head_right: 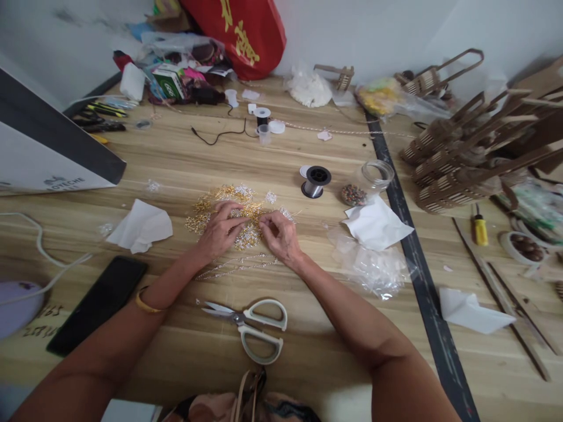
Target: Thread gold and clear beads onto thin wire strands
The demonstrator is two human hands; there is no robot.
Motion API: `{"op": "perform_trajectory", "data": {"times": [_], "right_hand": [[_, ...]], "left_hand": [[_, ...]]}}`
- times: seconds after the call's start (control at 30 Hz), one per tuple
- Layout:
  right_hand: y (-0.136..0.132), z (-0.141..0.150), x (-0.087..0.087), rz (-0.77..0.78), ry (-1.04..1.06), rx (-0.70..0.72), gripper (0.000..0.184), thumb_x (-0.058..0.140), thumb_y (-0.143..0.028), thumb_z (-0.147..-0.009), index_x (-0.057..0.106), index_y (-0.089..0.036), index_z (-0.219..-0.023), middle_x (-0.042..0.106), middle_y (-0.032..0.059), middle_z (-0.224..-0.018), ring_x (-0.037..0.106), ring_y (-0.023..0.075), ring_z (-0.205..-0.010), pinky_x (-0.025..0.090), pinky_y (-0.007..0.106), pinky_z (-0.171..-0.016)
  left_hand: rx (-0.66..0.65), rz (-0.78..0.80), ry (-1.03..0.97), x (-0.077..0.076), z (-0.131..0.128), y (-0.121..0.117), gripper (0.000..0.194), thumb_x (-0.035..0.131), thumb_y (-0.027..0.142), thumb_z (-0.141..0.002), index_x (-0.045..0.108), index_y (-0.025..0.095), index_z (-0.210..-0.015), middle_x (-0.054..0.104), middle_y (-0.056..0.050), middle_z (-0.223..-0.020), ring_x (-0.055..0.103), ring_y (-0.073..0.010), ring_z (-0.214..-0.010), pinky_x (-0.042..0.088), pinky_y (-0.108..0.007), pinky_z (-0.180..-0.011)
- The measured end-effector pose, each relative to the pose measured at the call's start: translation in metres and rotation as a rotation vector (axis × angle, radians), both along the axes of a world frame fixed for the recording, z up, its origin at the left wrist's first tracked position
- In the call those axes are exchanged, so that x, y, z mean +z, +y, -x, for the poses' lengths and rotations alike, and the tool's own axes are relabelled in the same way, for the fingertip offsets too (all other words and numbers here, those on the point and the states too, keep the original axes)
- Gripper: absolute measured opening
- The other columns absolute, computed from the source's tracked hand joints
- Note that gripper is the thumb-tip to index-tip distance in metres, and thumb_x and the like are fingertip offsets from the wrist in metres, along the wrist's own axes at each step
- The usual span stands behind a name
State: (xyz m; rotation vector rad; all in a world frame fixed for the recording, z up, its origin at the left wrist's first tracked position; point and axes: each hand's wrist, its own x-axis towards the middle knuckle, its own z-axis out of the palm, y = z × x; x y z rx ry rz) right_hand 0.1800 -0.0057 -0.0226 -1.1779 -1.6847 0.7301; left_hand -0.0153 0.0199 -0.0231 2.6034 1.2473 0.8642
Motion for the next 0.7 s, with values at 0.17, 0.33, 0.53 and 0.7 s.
{"op": "perform_trajectory", "data": {"times": [0.17, 0.33, 0.53, 0.7], "right_hand": [[-0.0004, 0.0001, 0.0004, 0.004, -0.001, -0.004, 0.013, 0.053, -0.027, -0.085, 0.060, -0.017, -0.081, 0.057, 0.0007, -0.074, 0.050, 0.0104, -0.064, 0.040, 0.024, -0.059], [-0.0002, -0.0001, 0.0004, -0.001, 0.005, -0.003, 0.012, 0.054, -0.027, -0.085, 0.060, -0.017, -0.082, 0.058, 0.0012, -0.075, 0.050, 0.0108, -0.065, 0.041, 0.024, -0.061], [-0.0005, -0.0003, 0.0000, 0.022, 0.012, -0.001, 0.010, 0.054, -0.025, -0.084, 0.060, -0.017, -0.083, 0.058, 0.0008, -0.075, 0.050, 0.0105, -0.064, 0.040, 0.023, -0.059], [-0.0009, 0.0003, 0.0012, 0.023, 0.024, 0.000, 0.011, 0.054, -0.025, -0.084, 0.060, -0.017, -0.082, 0.057, 0.0008, -0.075, 0.049, 0.0095, -0.062, 0.039, 0.023, -0.057]], "left_hand": [[-0.012, -0.003, 0.004, -0.0015, 0.0009, 0.0013, 0.023, 0.052, 0.017, -0.086, 0.071, 0.020, -0.101, 0.052, -0.008, -0.118, 0.039, -0.0246, -0.117, 0.039, -0.049, -0.100], [-0.003, 0.026, -0.033, -0.0001, 0.0003, 0.0008, 0.019, 0.054, 0.018, -0.085, 0.072, 0.020, -0.094, 0.054, -0.008, -0.116, 0.040, -0.0246, -0.117, 0.037, -0.048, -0.102], [0.025, 0.086, -0.089, 0.0023, 0.0005, 0.0008, 0.015, 0.056, 0.018, -0.084, 0.071, 0.017, -0.087, 0.057, -0.009, -0.112, 0.044, -0.0246, -0.115, 0.039, -0.046, -0.100], [0.035, 0.078, -0.095, 0.0002, 0.0012, 0.0026, 0.012, 0.059, 0.017, -0.083, 0.070, 0.018, -0.086, 0.057, -0.008, -0.110, 0.045, -0.0239, -0.114, 0.040, -0.046, -0.099]]}}
